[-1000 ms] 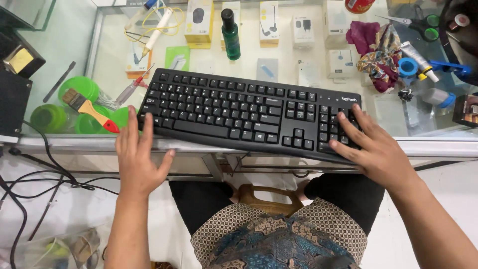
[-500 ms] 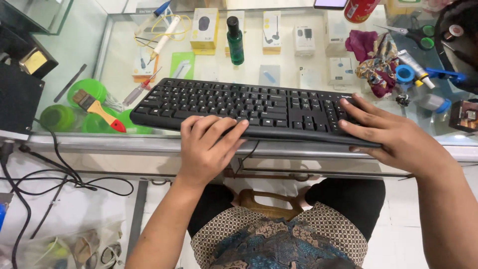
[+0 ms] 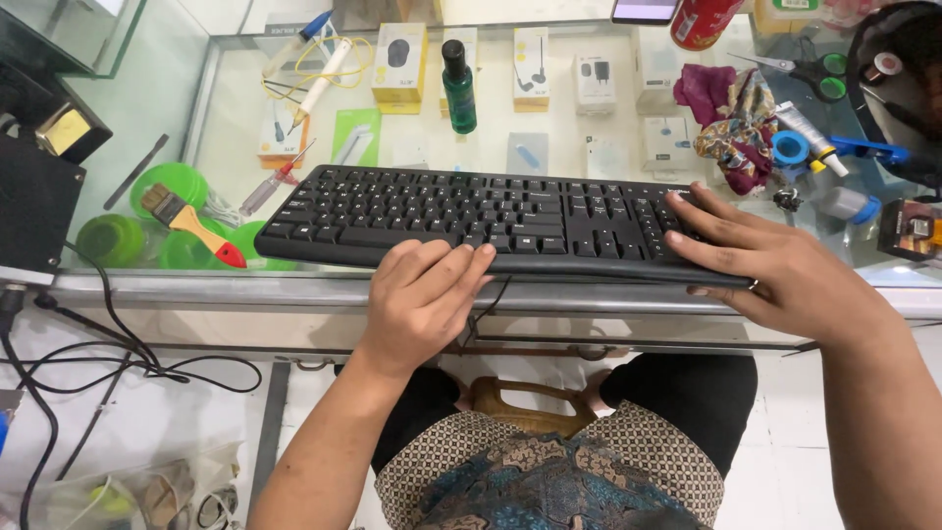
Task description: Cleaning and assembling a computer keyboard using a brush and screwdriver
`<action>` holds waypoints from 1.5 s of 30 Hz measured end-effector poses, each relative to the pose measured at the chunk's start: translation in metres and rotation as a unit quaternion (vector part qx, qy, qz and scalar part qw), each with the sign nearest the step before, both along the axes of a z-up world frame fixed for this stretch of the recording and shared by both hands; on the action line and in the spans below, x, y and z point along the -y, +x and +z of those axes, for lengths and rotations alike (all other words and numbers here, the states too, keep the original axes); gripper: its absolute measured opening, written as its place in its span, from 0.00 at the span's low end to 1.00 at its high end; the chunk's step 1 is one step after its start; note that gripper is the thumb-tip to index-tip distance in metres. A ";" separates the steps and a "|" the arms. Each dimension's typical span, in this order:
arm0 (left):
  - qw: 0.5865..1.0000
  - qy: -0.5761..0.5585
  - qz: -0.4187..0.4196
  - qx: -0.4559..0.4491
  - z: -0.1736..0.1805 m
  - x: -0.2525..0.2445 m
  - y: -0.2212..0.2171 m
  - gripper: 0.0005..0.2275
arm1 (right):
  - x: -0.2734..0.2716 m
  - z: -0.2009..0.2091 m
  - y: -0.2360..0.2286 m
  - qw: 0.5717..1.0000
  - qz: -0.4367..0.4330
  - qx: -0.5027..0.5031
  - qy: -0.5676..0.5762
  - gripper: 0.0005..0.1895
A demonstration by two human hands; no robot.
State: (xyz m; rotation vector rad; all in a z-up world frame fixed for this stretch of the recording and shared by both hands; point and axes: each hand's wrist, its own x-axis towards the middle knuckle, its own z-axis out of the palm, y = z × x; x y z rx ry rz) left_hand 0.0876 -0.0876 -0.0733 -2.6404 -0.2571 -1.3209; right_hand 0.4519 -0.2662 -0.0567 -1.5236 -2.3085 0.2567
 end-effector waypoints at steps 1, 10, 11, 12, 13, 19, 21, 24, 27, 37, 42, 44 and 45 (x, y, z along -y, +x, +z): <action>1.000 -0.003 -0.015 0.002 0.000 -0.001 0.000 0.07 | 0.000 0.002 -0.003 1.000 0.000 -0.005 0.006 0.34; 0.999 -0.009 -0.044 -0.002 0.009 -0.002 0.004 0.07 | -0.009 0.026 -0.080 0.941 -0.097 0.171 0.276 0.15; 0.999 -0.003 -0.041 -0.003 0.010 -0.003 0.006 0.06 | -0.013 0.029 -0.095 0.933 -0.108 0.162 0.301 0.09; 0.999 -0.003 -0.044 -0.004 0.012 -0.002 0.008 0.06 | -0.018 0.027 -0.103 0.933 -0.110 0.162 0.301 0.09; 0.999 -0.007 -0.041 -0.006 0.014 0.000 0.009 0.06 | -0.023 0.026 -0.111 0.930 -0.127 0.166 0.301 0.11; 0.999 -0.025 -0.029 -0.002 0.022 0.007 0.014 0.07 | -0.042 0.017 -0.127 0.923 -0.123 0.109 0.348 0.06; 1.000 -0.025 -0.003 -0.006 0.025 0.007 0.008 0.07 | -0.042 0.015 -0.127 0.923 -0.094 0.088 0.364 0.06; 0.997 0.037 0.065 -0.008 0.027 0.004 -0.018 0.07 | -0.041 0.011 -0.126 0.932 -0.078 0.065 0.347 0.07; 0.997 -0.002 0.081 0.004 0.021 -0.012 -0.060 0.04 | -0.040 0.011 -0.125 0.926 -0.093 0.079 0.356 0.04; 0.995 -0.046 0.084 0.006 0.008 -0.041 -0.096 0.07 | -0.038 0.007 -0.118 0.938 -0.113 0.106 0.311 0.05; 0.995 -0.046 0.089 0.017 0.005 -0.040 -0.090 0.06 | -0.041 0.009 -0.118 0.937 -0.117 0.104 0.313 0.05; 0.995 -0.041 0.087 0.022 0.004 -0.041 -0.088 0.05 | -0.042 0.010 -0.118 0.938 -0.114 0.090 0.316 0.05; 0.995 -0.041 0.086 0.023 0.003 -0.041 -0.088 0.05 | -0.042 0.011 -0.118 0.937 -0.115 0.091 0.317 0.05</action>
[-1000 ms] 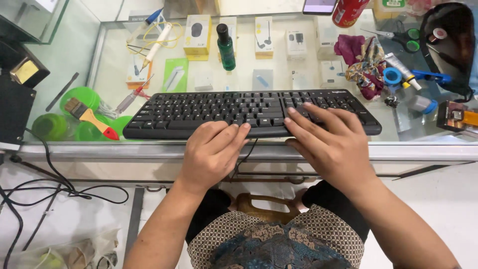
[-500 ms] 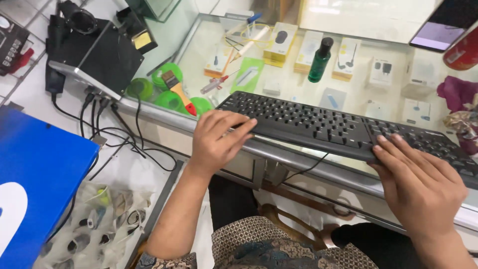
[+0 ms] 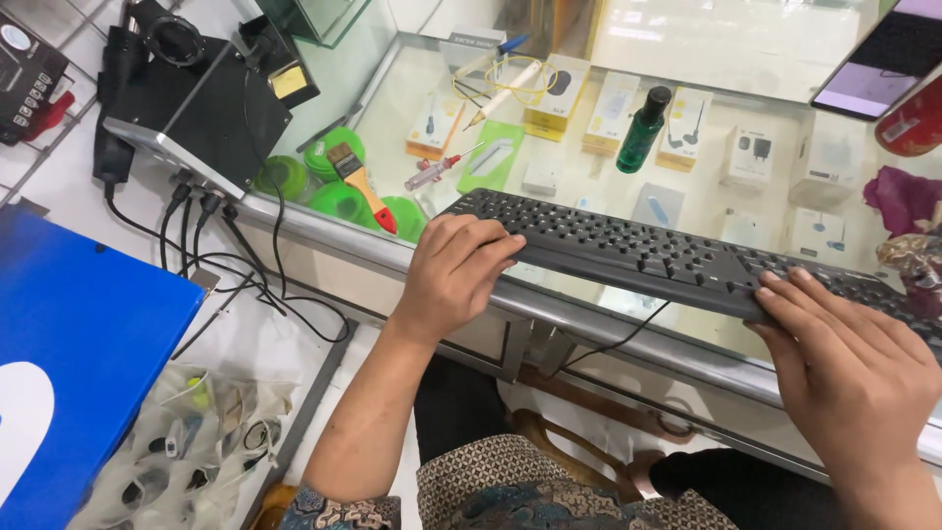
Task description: Cleaning and assembling a computer keyboard using a brush and screwdriver
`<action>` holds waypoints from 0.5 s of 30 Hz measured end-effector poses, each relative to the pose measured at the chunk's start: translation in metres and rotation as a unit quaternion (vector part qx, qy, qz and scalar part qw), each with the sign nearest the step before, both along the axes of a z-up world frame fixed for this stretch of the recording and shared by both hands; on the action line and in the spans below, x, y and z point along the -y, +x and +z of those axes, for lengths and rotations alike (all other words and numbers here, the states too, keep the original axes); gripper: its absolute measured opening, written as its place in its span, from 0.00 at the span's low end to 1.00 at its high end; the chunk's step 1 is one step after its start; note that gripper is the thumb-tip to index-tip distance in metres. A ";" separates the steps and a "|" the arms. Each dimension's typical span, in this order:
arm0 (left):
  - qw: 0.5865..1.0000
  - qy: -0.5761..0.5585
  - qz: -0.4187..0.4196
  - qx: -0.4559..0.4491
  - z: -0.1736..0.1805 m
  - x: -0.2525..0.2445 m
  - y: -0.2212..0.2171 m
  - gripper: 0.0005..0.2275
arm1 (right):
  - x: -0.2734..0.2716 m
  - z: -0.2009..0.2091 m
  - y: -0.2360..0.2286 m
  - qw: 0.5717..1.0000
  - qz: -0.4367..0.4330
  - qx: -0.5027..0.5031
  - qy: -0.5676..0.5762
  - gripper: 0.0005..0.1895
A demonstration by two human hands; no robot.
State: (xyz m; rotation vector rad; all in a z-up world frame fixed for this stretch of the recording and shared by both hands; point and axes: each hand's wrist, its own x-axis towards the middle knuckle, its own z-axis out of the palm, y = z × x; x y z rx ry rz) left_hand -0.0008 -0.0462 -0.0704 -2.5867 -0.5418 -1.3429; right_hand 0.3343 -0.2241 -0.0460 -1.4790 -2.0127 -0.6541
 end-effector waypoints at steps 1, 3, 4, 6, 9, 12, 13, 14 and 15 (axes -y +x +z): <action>1.000 -0.013 -0.003 0.004 -0.001 0.000 -0.001 0.05 | 0.000 0.001 0.000 1.000 -0.003 -0.004 -0.004 0.04; 1.000 -0.027 -0.009 0.009 0.001 -0.001 -0.002 0.06 | 0.001 0.003 0.001 1.000 -0.009 -0.007 -0.010 0.05; 1.000 -0.005 0.002 0.003 0.005 -0.001 -0.005 0.06 | 0.000 0.005 0.001 1.000 -0.011 -0.002 -0.011 0.04; 1.000 0.019 0.016 -0.003 0.003 -0.006 -0.016 0.06 | 0.000 0.005 0.000 1.000 -0.009 0.003 -0.010 0.03; 0.993 -0.097 0.061 0.021 -0.013 -0.018 -0.040 0.17 | 0.004 0.000 0.002 1.000 -0.015 0.001 -0.020 0.05; 0.941 -0.284 -0.088 0.160 -0.023 -0.028 -0.053 0.14 | 0.005 -0.011 0.005 0.997 -0.019 -0.054 -0.058 0.09; 0.929 -0.304 -0.123 0.172 -0.024 -0.029 -0.052 0.11 | 0.004 -0.014 0.007 0.994 -0.007 -0.083 -0.064 0.09; 0.914 -0.324 -0.160 0.183 -0.024 -0.033 -0.051 0.09 | 0.004 -0.017 0.008 0.991 0.002 -0.111 -0.069 0.09; 0.916 -0.321 -0.156 0.185 -0.029 -0.034 -0.050 0.09 | 0.002 -0.019 0.010 0.992 0.007 -0.111 -0.068 0.09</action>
